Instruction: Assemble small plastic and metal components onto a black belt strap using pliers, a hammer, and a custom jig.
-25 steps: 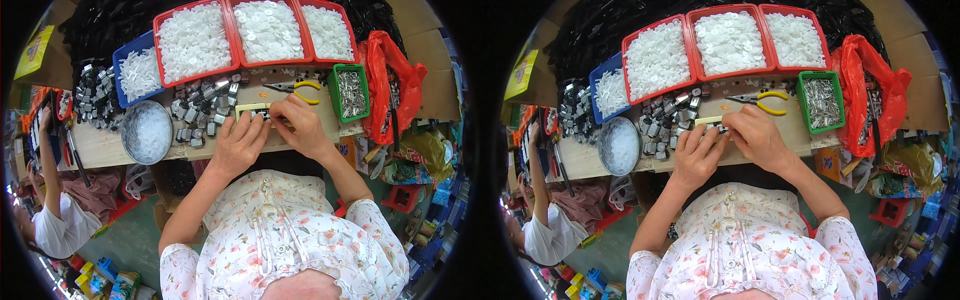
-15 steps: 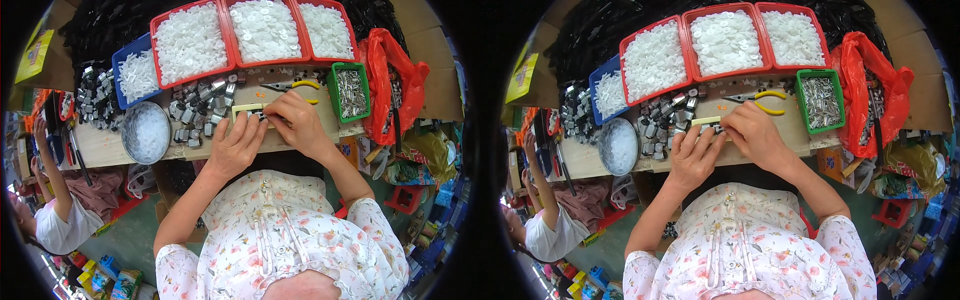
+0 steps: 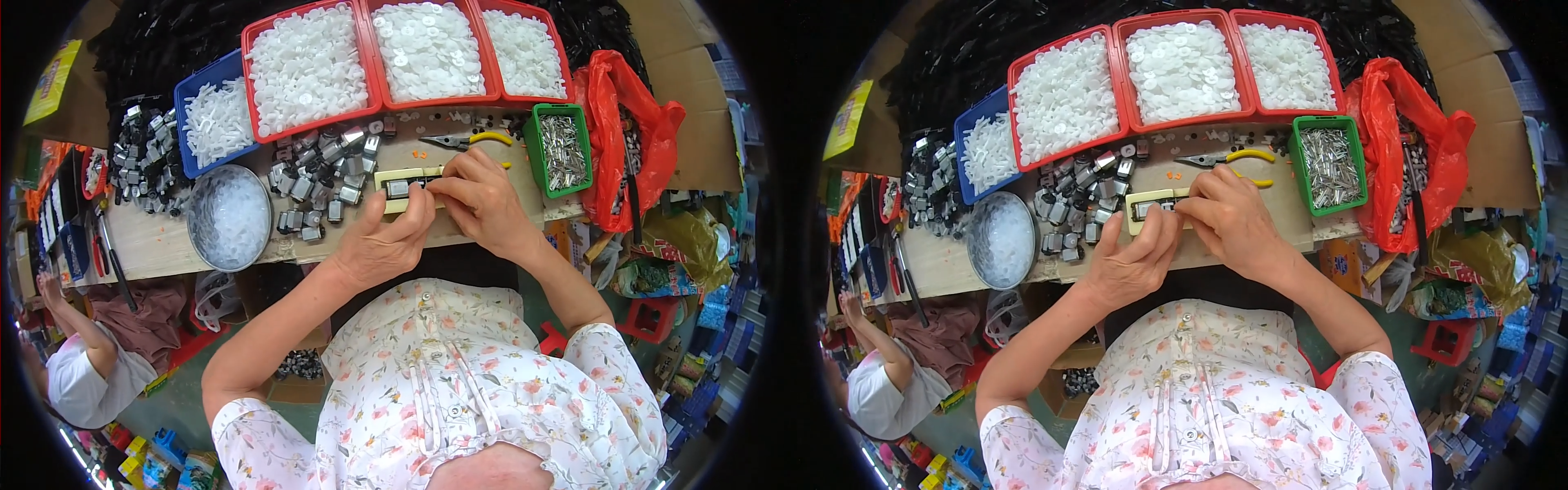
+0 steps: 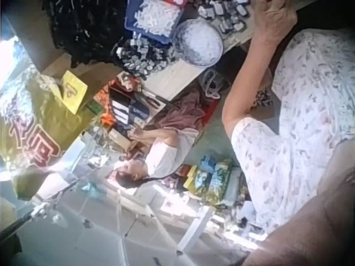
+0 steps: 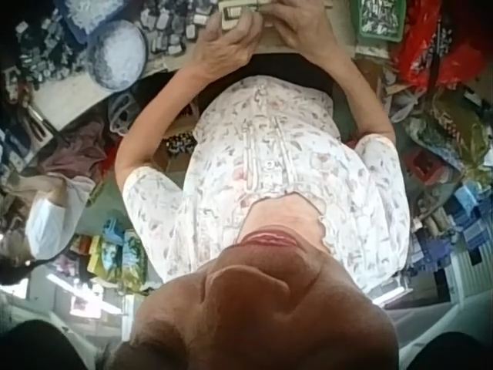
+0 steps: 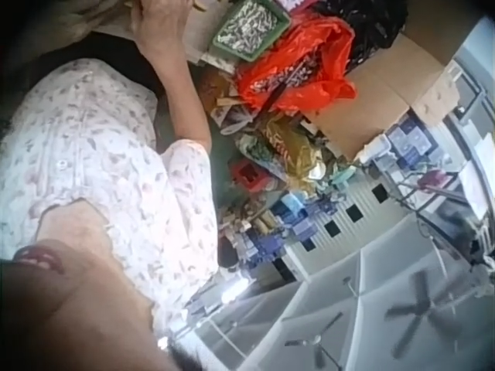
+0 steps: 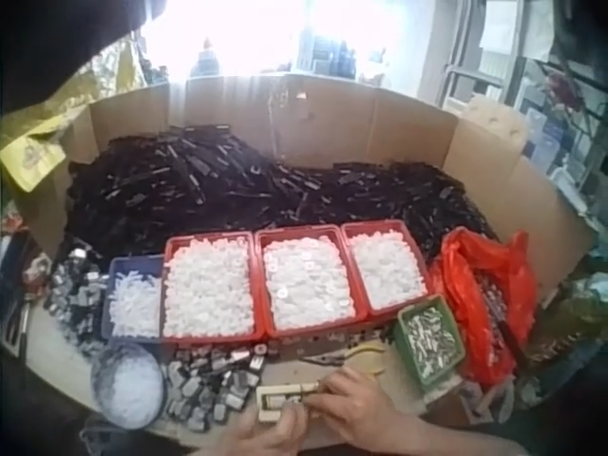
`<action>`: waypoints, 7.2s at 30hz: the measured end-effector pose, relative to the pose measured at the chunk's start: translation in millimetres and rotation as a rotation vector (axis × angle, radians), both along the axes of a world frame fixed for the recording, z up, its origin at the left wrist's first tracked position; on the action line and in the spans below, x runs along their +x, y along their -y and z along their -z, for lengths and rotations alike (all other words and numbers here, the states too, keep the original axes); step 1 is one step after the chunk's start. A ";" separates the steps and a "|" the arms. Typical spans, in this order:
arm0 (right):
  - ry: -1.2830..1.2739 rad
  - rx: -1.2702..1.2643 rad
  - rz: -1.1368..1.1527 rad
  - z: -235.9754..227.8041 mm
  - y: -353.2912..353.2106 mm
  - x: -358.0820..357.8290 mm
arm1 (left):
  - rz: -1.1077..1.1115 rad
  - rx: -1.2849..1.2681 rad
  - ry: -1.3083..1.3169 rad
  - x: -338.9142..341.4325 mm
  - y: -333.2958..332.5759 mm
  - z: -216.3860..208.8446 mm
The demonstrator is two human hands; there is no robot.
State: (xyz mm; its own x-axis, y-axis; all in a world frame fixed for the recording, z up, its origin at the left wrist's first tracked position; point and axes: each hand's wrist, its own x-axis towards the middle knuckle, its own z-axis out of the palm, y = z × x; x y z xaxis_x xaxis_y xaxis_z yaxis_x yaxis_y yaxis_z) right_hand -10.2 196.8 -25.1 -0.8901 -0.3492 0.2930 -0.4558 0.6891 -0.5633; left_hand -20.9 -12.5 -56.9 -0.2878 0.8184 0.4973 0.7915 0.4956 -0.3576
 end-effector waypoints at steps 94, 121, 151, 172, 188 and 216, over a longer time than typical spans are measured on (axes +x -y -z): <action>-0.602 -0.170 0.203 -35.4 -12.2 -14.8 | -0.006 1.092 0.979 -40.9 -58.9 -57.8; -0.241 -0.546 0.244 -32.8 -3.5 -11.1 | 0.070 1.158 0.921 -35.4 -46.1 -46.6; -0.135 -0.408 0.046 -11.8 -10.3 5.2 | 0.035 0.800 0.968 -20.5 -24.3 -33.3; 0.072 -0.061 -0.001 1.6 -13.4 -8.3 | 0.034 0.327 0.490 -2.7 -9.6 9.4; 0.083 -0.076 -0.060 -1.6 -21.8 -18.6 | -0.015 0.157 0.334 -1.6 -8.7 13.8; -0.008 0.195 -0.122 -14.4 -12.3 6.4 | -0.121 0.294 0.218 23.8 -36.6 35.0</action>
